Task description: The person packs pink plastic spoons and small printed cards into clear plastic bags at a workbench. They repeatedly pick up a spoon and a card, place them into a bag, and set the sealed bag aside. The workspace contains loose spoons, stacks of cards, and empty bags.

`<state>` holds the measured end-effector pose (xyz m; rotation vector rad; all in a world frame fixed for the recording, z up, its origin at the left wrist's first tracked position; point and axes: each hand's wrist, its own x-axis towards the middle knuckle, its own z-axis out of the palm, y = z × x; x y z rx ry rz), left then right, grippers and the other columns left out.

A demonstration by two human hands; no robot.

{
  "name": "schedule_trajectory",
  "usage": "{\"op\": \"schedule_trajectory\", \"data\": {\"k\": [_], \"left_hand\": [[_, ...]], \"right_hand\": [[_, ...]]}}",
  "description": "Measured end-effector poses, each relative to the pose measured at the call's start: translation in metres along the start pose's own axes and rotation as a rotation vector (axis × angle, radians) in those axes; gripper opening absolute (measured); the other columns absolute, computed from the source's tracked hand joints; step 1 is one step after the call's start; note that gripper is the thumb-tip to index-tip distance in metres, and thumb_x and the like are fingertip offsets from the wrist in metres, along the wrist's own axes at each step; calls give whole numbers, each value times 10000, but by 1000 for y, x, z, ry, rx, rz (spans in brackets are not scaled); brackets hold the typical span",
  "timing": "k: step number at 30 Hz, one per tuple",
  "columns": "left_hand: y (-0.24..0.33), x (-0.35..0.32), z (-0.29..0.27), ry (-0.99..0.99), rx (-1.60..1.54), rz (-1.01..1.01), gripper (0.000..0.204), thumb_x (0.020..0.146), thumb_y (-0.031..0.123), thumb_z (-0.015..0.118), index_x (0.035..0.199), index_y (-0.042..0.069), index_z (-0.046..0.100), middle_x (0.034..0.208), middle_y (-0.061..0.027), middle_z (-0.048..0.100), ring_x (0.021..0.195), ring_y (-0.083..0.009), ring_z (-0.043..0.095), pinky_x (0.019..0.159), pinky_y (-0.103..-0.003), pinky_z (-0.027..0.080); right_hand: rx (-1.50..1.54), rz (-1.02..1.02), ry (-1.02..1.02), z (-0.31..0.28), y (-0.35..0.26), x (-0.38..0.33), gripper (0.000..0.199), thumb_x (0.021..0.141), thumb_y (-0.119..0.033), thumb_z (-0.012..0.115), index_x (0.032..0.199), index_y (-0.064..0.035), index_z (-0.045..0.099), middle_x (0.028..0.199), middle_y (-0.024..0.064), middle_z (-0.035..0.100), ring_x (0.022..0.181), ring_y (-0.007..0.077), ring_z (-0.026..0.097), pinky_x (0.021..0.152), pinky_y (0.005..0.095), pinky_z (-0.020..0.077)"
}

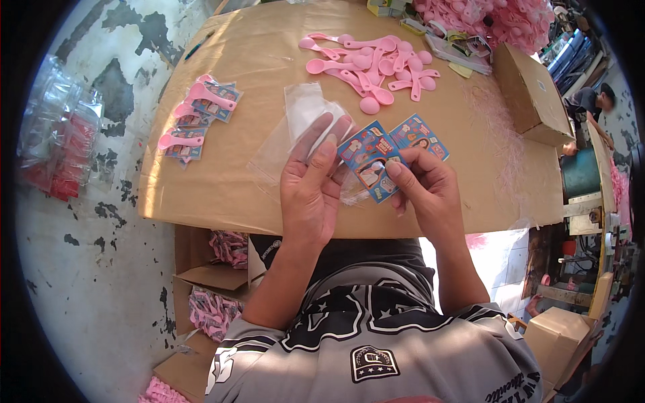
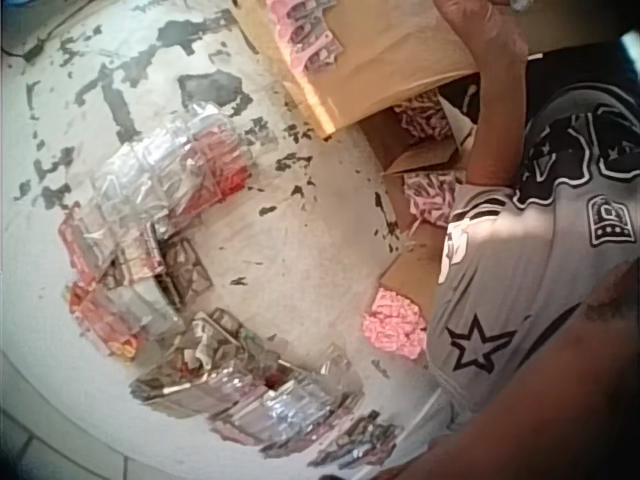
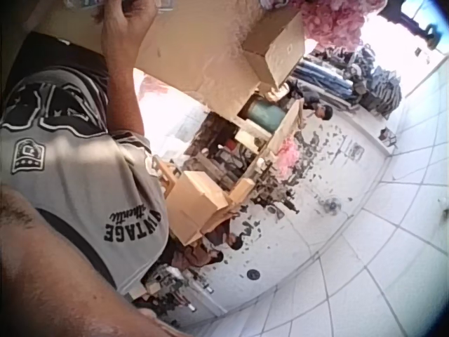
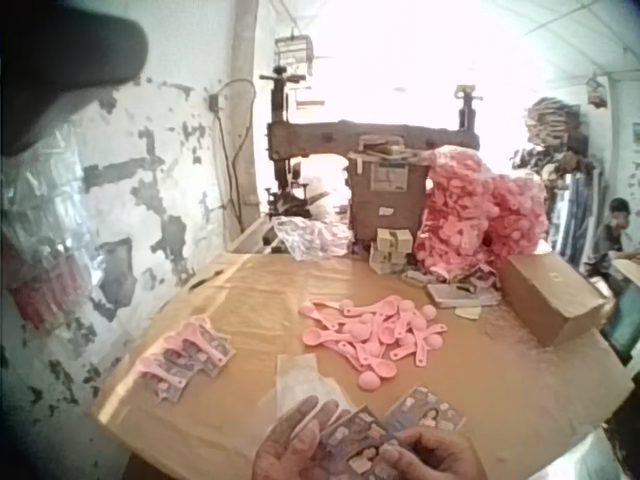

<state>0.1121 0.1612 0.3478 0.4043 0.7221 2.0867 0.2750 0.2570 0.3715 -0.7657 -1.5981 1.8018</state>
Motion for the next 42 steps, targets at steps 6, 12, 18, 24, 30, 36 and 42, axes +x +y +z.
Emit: {"op": "schedule_trajectory", "data": {"k": [6, 12, 18, 24, 30, 36, 42], "left_hand": [[-2, 0, -3, -20, -15, 1, 485, 1128, 117, 584, 1592, 6, 493, 1596, -204, 565, 1375, -274, 653, 1140, -465, 581], [-1, 0, -1, 1, -60, 2, 494, 1131, 117, 580, 1600, 1, 476, 1598, -217, 561, 1409, -302, 626, 1141, -451, 575], [-6, 2, 3, -10, -47, -3, 487, 1136, 121, 582, 1590, -18, 474, 1572, -219, 584, 1399, -291, 630, 1130, -413, 580], [-8, 3, 3, -31, 0, -35, 484, 1128, 123, 592, 1577, -25, 492, 1560, -210, 595, 1355, -282, 661, 1102, -427, 601], [-16, 1, 0, -46, 60, -68, 460, 1108, 114, 624, 1538, -25, 542, 1521, -215, 626, 1316, -283, 687, 1078, -438, 611], [-16, 2, -1, -91, 81, -56, 448, 1103, 113, 640, 1525, -15, 559, 1491, -206, 653, 1281, -251, 697, 1052, -415, 611], [-18, -8, 7, -113, 148, -107, 510, 1087, 98, 664, 1560, -33, 524, 1540, -183, 629, 1284, -210, 691, 1098, -386, 559]], "right_hand": [[35, -87, 50, 11, 6, -3, 223, 1082, -146, 722, 1205, 39, 701, 914, 39, 732, 706, 73, 682, 600, 236, 561], [22, -76, 23, 6, 4, -13, 198, 1093, -127, 696, 1193, 43, 689, 935, 59, 741, 712, 77, 686, 610, 237, 571], [81, -92, 94, 9, 5, -8, 193, 1095, -130, 693, 1178, 45, 690, 914, 47, 726, 694, 73, 669, 592, 232, 550], [-58, -81, 37, 6, 10, -4, 191, 1085, -136, 711, 1179, 31, 703, 881, 36, 719, 681, 72, 666, 562, 235, 531], [52, 19, -39, 0, 5, 2, 241, 1067, -142, 741, 1214, 41, 688, 900, 49, 730, 715, 83, 690, 607, 236, 564], [122, -37, 43, 4, 16, 4, 206, 1041, -111, 768, 1164, 15, 662, 970, 63, 747, 810, 116, 730, 706, 257, 610], [148, -157, 29, 21, 16, 6, 193, 1044, -106, 766, 1172, -3, 665, 1036, 47, 749, 900, 88, 718, 757, 253, 604]]}}
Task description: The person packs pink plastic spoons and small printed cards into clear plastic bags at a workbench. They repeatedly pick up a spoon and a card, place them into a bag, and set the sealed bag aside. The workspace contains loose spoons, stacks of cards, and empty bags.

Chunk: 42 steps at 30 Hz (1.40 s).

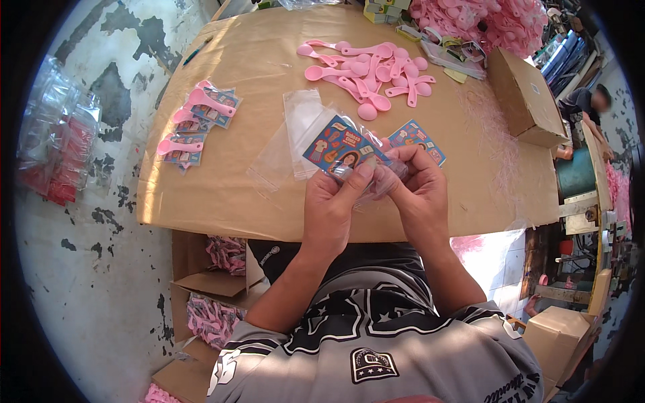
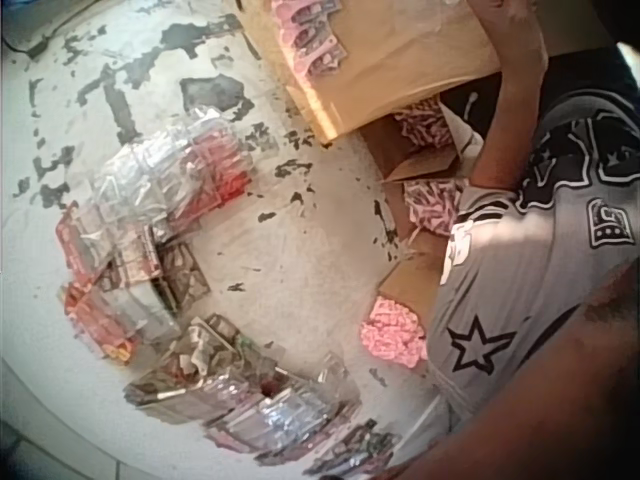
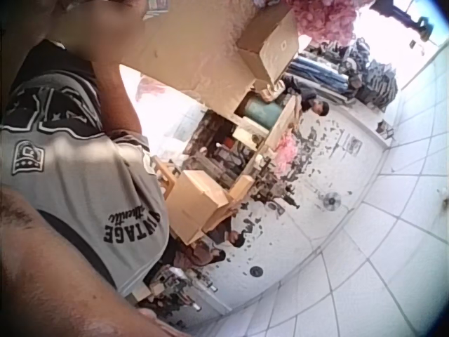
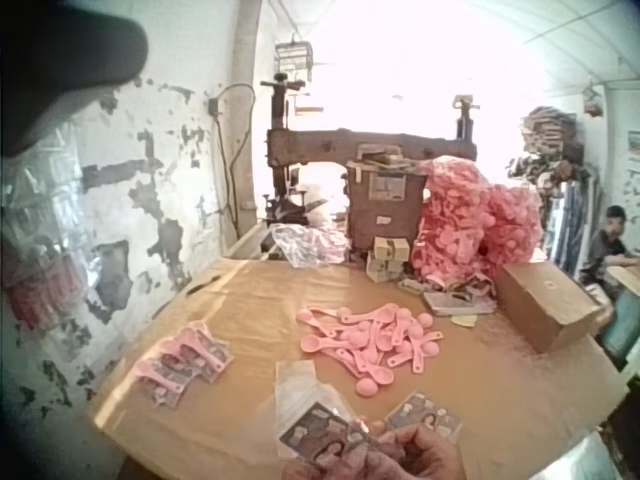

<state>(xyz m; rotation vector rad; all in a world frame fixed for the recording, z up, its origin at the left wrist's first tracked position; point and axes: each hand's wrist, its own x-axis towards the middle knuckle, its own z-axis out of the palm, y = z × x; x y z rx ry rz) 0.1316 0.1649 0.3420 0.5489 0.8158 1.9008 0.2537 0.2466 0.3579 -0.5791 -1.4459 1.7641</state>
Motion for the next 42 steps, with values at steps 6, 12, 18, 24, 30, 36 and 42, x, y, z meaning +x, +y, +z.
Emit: {"op": "schedule_trajectory", "data": {"k": [6, 12, 18, 24, 30, 36, 42], "left_hand": [[9, -5, -6, 7, 87, -7, 553, 1089, 89, 647, 1605, -15, 479, 1673, -171, 497, 1422, -243, 606, 1150, -399, 523], [25, 5, 0, -15, -318, 237, 632, 1121, 42, 538, 1710, 115, 320, 1570, -230, 568, 1491, -313, 542, 1191, -453, 516], [14, 9, -11, -107, -438, 271, 589, 1149, 94, 496, 1704, 166, 310, 1428, -217, 652, 1308, -306, 676, 1141, -487, 563], [10, 11, -7, -96, -463, 202, 591, 1136, 127, 565, 1677, 157, 329, 1182, -117, 685, 1093, -229, 713, 1065, -466, 607], [17, 11, -14, -23, -429, 192, 503, 1158, 185, 572, 1623, 100, 402, 1056, -75, 670, 953, -167, 706, 885, -404, 619], [26, 11, -44, 170, -497, 158, 408, 1134, 252, 643, 1488, 85, 531, 983, -21, 655, 879, -125, 665, 883, -364, 592], [39, 6, -68, 324, -491, 247, 368, 1110, 302, 687, 1397, 100, 575, 934, -9, 658, 840, -127, 652, 884, -356, 593]], "right_hand": [[79, 68, -49, 12, 3, 1, 195, 1055, -135, 760, 1179, -3, 687, 1060, 56, 766, 907, 74, 714, 752, 242, 577], [57, 142, -57, 14, 9, -5, 173, 1041, -143, 783, 1115, -11, 699, 979, 32, 751, 859, 57, 689, 724, 233, 544], [20, 175, -71, 19, 5, -8, 187, 1017, -136, 811, 1073, -27, 670, 973, 14, 714, 867, 63, 659, 750, 236, 518], [-29, 105, -27, 21, 16, -2, 272, 982, -112, 847, 993, -52, 582, 918, -29, 606, 850, 58, 619, 758, 228, 497], [-456, -296, 13, 34, 8, -2, 358, 867, -11, 883, 1130, -43, 642, 1014, 45, 605, 843, 120, 625, 740, 274, 527], [-832, -662, -328, 20, -25, 7, 259, 807, 50, 850, 1021, -82, 789, 1061, 76, 683, 867, 182, 684, 690, 321, 546], [-1010, -321, -61, -42, -58, 96, 208, 1013, -188, 782, 1123, -24, 718, 892, 46, 713, 765, 115, 650, 689, 285, 507]]}}
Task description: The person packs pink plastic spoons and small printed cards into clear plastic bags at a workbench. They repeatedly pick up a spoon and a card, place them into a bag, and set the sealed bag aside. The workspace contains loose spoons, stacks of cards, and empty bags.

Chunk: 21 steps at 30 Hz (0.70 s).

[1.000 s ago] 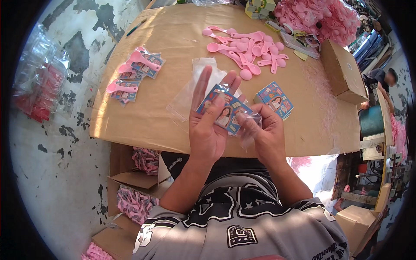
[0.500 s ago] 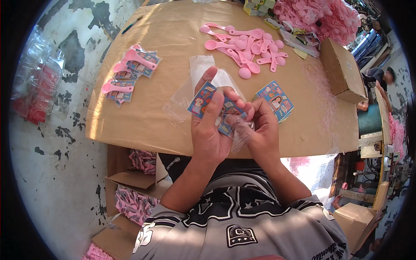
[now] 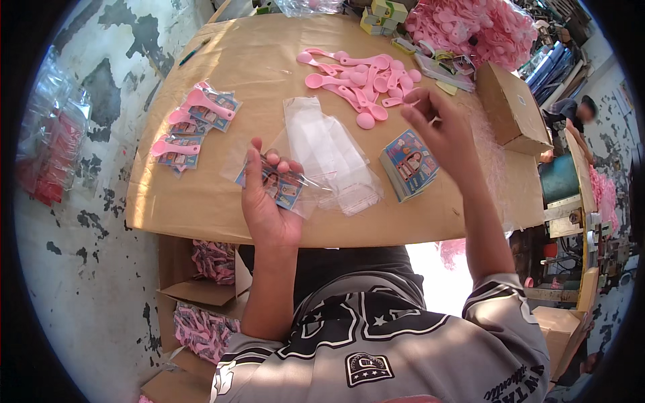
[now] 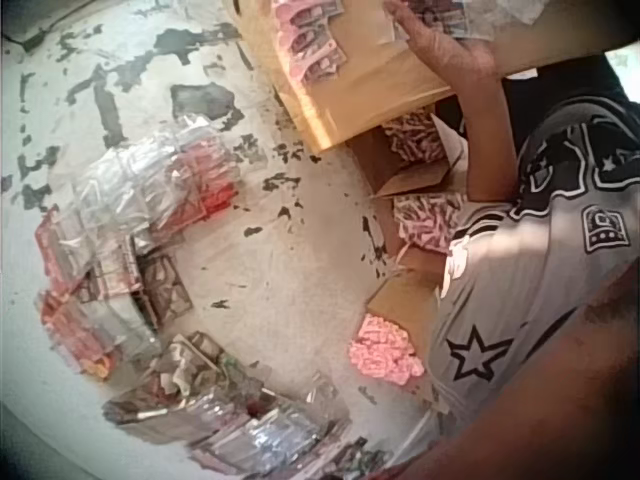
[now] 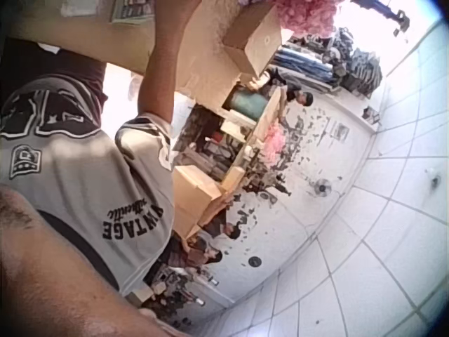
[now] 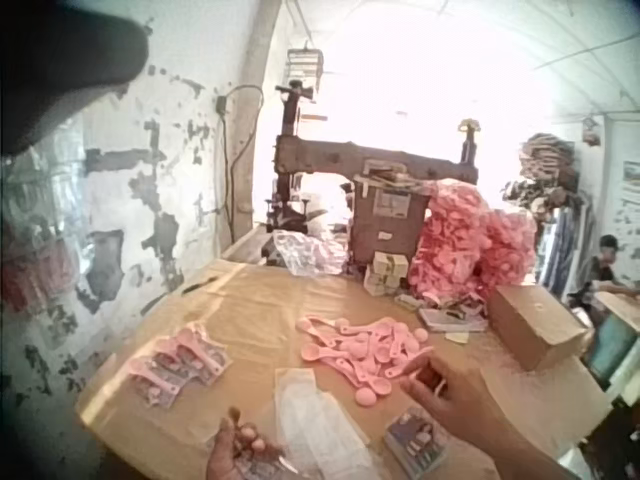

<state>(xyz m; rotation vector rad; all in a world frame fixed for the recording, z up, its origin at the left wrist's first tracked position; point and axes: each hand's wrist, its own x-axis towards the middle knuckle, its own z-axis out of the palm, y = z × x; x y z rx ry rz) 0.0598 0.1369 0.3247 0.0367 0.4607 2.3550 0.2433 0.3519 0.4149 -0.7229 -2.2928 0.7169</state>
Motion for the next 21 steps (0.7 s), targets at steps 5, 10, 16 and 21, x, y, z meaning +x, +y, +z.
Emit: {"op": "schedule_trajectory", "data": {"k": [5, 10, 16, 21], "left_hand": [[-7, -3, 5, -39, 50, 6, 378, 1115, 326, 677, 1394, 93, 574, 935, -14, 660, 840, -134, 656, 883, -364, 600], [-4, -6, 5, -23, 79, 52, 330, 1119, 282, 671, 1374, 88, 595, 959, -29, 647, 853, -139, 631, 888, -336, 579], [2, 7, -2, 39, 67, 202, 400, 1111, 303, 681, 1412, 58, 588, 1075, -68, 668, 988, -187, 659, 1068, -414, 575], [7, 15, 6, 54, 119, 327, 482, 1125, 370, 646, 1468, 58, 514, 1105, -86, 681, 1001, -197, 681, 1112, -466, 565]], "right_hand": [[-311, 173, -89, 7, 89, 43, 394, 945, -292, 843, 1138, 6, 673, 903, 156, 762, 795, 227, 754, 704, 401, 564], [-422, 53, -84, 18, 121, 47, 311, 977, -236, 803, 1098, 6, 650, 855, 105, 725, 779, 143, 690, 706, 347, 559], [-175, 275, -34, -17, 99, 22, 238, 1018, -96, 726, 1221, 25, 693, 854, 55, 706, 754, 100, 677, 685, 271, 558], [361, 262, -256, -28, 21, -50, 262, 1068, -55, 678, 1323, -6, 718, 898, -9, 700, 792, 69, 634, 743, 256, 542]]}}
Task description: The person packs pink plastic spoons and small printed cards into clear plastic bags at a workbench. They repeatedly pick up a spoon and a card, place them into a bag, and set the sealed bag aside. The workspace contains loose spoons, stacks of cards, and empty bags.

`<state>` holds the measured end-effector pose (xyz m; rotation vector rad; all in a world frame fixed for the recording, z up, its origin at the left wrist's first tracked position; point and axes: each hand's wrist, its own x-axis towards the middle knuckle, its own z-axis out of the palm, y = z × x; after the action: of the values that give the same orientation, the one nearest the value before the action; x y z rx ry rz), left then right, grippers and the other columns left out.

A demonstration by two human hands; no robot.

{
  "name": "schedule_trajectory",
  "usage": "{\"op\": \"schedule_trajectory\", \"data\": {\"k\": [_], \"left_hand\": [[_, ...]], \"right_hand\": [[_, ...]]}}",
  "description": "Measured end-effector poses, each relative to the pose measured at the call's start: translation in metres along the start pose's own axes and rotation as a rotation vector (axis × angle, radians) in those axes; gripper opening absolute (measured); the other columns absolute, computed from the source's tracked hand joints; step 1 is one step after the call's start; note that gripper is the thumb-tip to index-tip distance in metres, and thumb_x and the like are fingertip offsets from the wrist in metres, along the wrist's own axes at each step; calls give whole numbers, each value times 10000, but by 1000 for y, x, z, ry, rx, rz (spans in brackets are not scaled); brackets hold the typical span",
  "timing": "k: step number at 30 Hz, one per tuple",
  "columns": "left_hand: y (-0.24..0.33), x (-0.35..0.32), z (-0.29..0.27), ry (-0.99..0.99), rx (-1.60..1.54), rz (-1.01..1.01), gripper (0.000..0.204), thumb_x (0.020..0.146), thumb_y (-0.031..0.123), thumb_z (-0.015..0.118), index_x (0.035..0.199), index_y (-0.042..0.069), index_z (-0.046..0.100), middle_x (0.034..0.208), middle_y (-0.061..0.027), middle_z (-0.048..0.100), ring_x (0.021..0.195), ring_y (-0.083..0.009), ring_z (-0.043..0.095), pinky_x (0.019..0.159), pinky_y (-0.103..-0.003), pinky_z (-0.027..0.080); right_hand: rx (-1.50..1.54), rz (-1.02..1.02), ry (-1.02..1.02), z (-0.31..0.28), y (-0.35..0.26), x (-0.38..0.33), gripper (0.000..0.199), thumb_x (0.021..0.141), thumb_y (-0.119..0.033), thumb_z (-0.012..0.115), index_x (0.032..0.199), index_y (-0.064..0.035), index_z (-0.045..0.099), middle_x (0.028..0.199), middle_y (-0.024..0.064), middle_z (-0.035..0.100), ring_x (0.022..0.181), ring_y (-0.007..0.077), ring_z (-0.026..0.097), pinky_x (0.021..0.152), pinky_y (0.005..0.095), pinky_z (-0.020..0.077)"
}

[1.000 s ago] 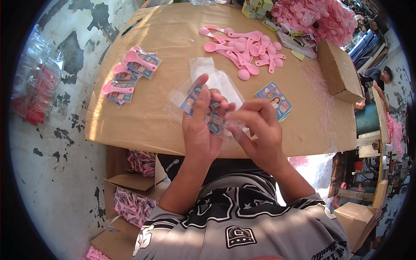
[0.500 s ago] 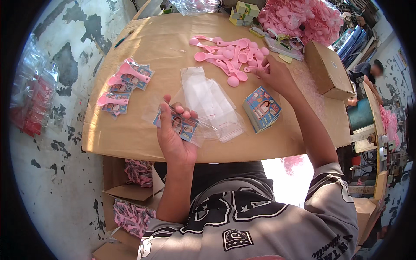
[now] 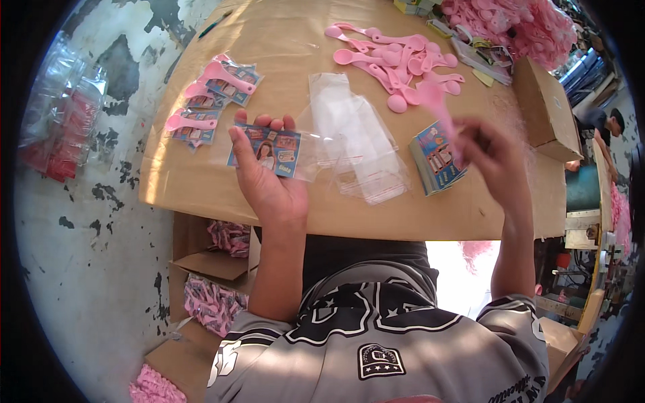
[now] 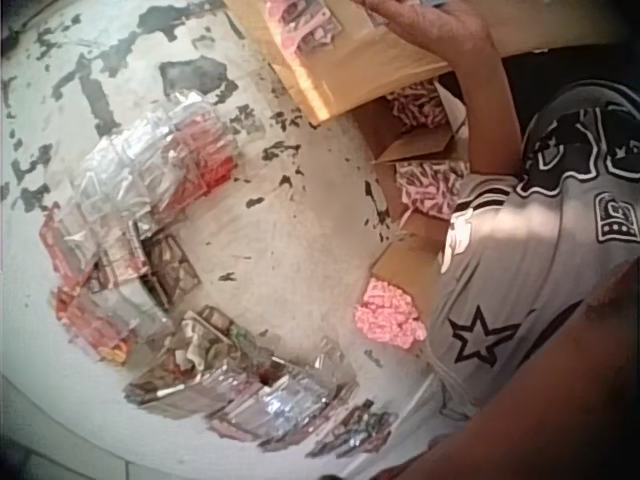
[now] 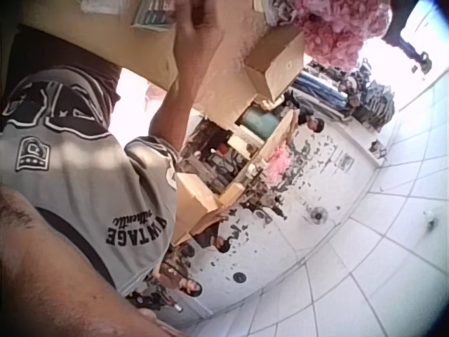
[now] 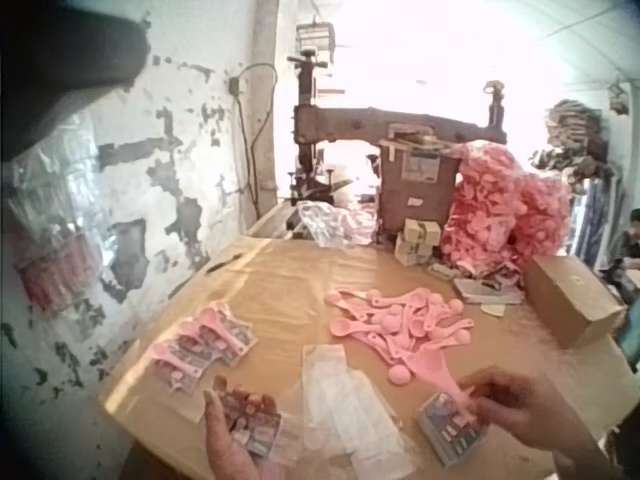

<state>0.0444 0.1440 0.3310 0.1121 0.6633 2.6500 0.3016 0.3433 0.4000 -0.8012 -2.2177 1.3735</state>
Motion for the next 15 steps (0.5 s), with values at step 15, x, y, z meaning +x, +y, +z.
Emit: {"op": "schedule_trajectory", "data": {"k": [15], "left_hand": [[-29, -38, 25, -185, -49, -318, 538, 1109, 442, 652, 1476, 77, 504, 1071, -63, 685, 973, -187, 702, 1068, -461, 587]], "right_hand": [[624, 53, -164, 99, -11, -32, 313, 1039, -85, 758, 1313, 36, 666, 1106, 58, 729, 941, 90, 666, 829, 249, 560]]}}
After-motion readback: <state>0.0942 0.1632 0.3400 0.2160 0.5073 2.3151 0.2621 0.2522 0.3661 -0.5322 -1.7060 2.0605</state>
